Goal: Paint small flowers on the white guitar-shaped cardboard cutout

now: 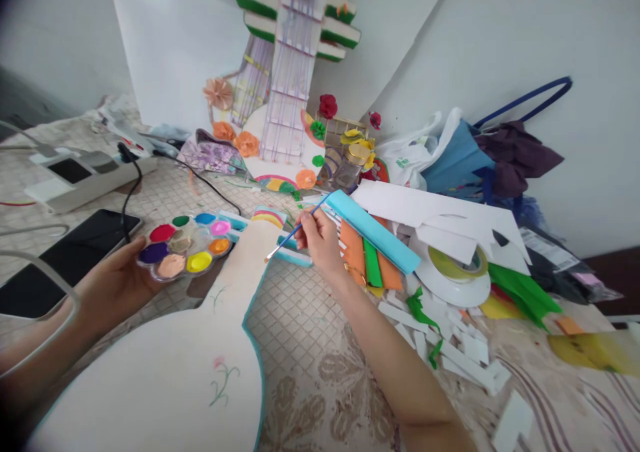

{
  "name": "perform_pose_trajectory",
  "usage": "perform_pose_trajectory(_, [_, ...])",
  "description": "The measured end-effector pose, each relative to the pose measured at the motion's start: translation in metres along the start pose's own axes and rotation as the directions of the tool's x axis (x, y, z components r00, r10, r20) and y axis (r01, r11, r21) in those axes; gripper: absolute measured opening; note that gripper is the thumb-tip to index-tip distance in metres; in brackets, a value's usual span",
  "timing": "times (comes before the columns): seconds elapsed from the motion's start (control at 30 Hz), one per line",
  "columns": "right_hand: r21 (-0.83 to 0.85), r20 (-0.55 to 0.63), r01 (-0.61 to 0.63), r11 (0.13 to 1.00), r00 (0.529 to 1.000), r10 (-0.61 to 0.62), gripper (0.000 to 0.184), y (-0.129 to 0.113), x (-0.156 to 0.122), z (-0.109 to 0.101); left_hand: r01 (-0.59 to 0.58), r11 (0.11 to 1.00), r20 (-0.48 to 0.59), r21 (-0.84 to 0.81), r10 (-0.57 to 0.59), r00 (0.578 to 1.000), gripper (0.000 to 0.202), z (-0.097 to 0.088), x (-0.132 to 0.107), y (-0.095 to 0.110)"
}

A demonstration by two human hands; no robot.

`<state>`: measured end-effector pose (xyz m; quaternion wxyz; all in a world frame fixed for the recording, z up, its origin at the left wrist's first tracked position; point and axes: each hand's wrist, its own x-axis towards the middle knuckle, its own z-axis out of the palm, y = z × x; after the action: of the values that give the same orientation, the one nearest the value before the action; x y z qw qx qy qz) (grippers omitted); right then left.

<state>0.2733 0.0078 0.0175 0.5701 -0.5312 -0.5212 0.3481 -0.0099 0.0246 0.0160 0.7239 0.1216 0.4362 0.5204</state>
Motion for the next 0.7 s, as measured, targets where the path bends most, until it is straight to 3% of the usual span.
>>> perform_pose_trajectory(0.13, [-0.005, 0.195, -0.094, 0.996, 0.976, 0.094, 0.033, 0.000, -0.003, 0.005, 0.003, 1.000, 0.004, 0.001, -0.003, 1.000, 0.034, 0.001, 0.000, 0.000])
perform_pose_trajectory(0.33, [-0.059, -0.011, 0.007, 0.998, 1.000, -0.008, 0.028, -0.001, -0.001, 0.002, 0.010, 1.000, -0.021, -0.006, -0.010, 1.000, 0.036, 0.004, -0.002, 0.002])
perform_pose_trajectory(0.53, [0.011, 0.248, -0.111, 0.994, 0.963, 0.105, 0.034, -0.002, -0.011, 0.013, 0.005, 1.000, -0.011, 0.004, -0.005, 1.000, 0.035, 0.002, -0.001, 0.002])
perform_pose_trajectory(0.6, [-0.044, 0.182, -0.040, 0.998, 0.982, 0.047, 0.033, -0.001, -0.009, 0.010, 0.003, 1.000, -0.006, 0.007, -0.003, 1.000, 0.033, 0.002, -0.001, 0.001])
perform_pose_trajectory(0.7, [-0.143, -0.026, 0.084, 0.986, 0.996, -0.089, 0.028, -0.002, -0.004, 0.003, 0.006, 1.000, -0.006, -0.008, -0.006, 1.000, 0.032, 0.003, -0.002, 0.001])
